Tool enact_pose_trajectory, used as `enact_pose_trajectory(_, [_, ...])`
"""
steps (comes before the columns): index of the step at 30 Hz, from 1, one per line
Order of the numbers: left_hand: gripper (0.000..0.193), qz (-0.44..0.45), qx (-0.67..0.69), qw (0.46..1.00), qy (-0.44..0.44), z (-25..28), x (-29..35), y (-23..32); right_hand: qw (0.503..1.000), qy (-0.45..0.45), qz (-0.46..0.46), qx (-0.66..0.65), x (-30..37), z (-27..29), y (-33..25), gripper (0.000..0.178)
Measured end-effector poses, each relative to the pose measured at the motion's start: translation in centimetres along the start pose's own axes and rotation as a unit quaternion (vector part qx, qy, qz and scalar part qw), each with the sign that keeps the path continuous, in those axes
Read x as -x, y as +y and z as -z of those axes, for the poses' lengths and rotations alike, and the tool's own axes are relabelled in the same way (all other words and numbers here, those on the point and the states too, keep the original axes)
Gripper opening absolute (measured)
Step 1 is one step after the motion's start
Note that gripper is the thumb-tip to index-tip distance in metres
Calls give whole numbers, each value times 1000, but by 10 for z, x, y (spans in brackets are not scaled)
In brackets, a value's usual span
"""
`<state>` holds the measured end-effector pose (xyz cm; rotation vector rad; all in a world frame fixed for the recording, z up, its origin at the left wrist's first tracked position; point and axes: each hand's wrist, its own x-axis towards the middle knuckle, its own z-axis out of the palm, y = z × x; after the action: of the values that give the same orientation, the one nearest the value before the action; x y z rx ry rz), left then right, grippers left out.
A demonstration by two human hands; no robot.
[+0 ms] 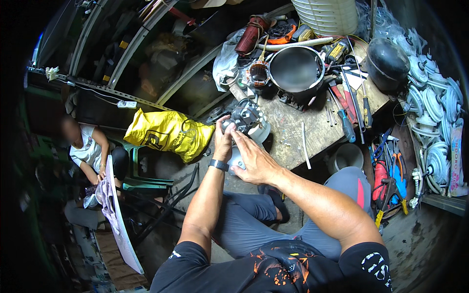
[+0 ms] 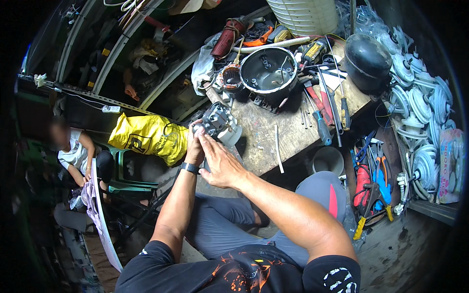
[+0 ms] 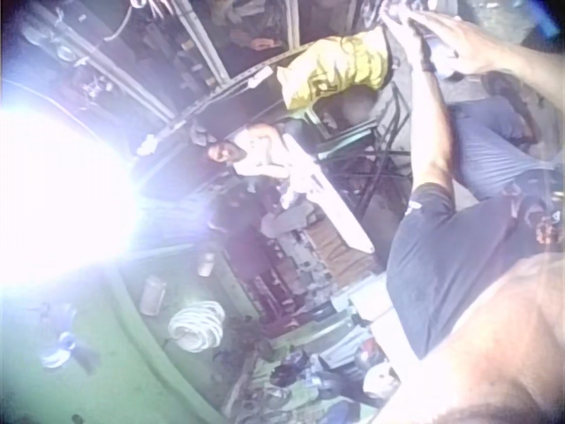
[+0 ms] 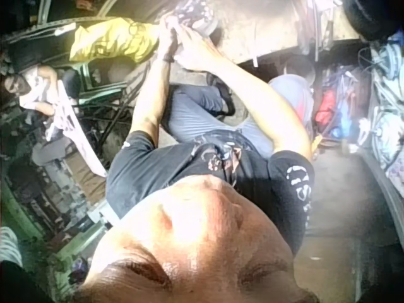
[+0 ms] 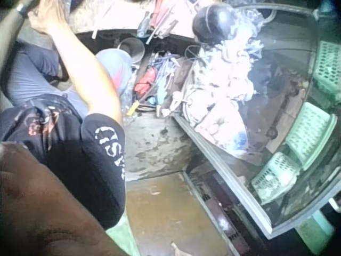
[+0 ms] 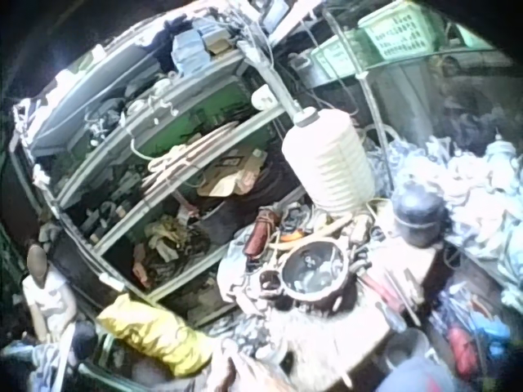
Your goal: The person disassembles a small compressor pump unit by hand on a workbench, removing internal components and wire coils, then turns the housing over to work on different parts.
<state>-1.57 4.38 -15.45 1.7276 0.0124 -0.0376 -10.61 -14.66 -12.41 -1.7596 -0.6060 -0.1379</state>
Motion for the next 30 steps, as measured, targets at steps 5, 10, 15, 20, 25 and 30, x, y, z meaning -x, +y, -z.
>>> enact_pose_trajectory(5, [62,-46,-87,995,3,-9,-16,4,996,-50,-9,69,7,15,-7,104])
enact_pose_trajectory(10, [63,-63,-65,996,-3,-15,-26,7,984,-125,31,120,21,49,-20,74])
enact_pose_trajectory(15, [60,-73,-48,996,-33,-14,-39,4,967,-11,-99,236,43,166,-5,43])
enact_pose_trajectory(20, [58,-84,-70,991,-72,0,-58,-3,872,221,-317,300,86,275,15,31])
enact_pose_trajectory(25, [63,-74,-56,995,-36,-12,-60,-5,839,127,-404,343,121,271,56,33])
enact_pose_trajectory(30, [78,-38,-262,961,-78,-25,-52,19,788,90,-493,359,118,259,74,48])
